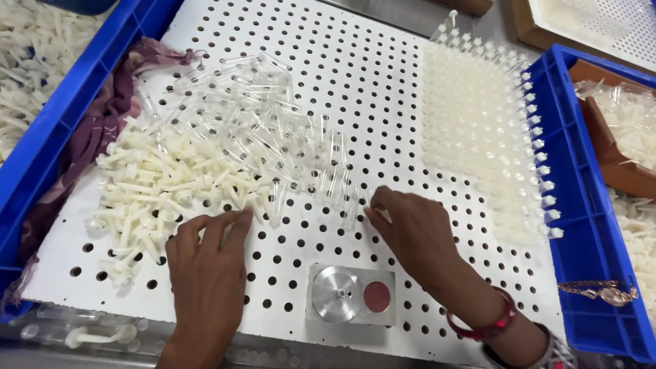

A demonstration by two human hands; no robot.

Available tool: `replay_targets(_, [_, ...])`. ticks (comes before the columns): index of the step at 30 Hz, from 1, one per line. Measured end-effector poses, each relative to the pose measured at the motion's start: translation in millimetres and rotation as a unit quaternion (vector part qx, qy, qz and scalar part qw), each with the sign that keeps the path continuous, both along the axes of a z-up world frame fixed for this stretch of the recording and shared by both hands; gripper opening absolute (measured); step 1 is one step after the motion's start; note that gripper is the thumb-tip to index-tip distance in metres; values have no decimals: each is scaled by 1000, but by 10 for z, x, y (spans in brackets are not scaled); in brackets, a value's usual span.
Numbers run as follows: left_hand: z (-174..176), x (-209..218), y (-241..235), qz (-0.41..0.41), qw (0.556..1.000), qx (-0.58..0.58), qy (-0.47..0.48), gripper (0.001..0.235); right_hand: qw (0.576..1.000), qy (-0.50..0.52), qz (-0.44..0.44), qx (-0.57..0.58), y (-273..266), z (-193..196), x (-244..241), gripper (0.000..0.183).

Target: Manually assembling medical or laboratory vials by inserting components into tubes using a template.

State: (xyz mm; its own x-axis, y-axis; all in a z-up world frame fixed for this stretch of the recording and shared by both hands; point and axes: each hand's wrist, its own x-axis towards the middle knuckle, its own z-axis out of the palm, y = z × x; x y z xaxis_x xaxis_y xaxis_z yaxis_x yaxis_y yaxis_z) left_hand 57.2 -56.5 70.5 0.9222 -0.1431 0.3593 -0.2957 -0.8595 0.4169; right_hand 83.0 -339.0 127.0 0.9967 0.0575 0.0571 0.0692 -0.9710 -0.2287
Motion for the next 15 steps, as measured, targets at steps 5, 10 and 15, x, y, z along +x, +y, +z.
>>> replay_targets(5, [-39,-4,92,36,998,-56,-11,50,952,119,-84,268,-282,217,-448,21])
replay_targets(10, [53,-97,123,21,995,-86,-48,31,913,129,-135,363,-324,235,-1004,24])
replay_targets(15, [-183,-549,-87,-42,943,-321,78,38,992,31,96,72,-209,193,-1109,38])
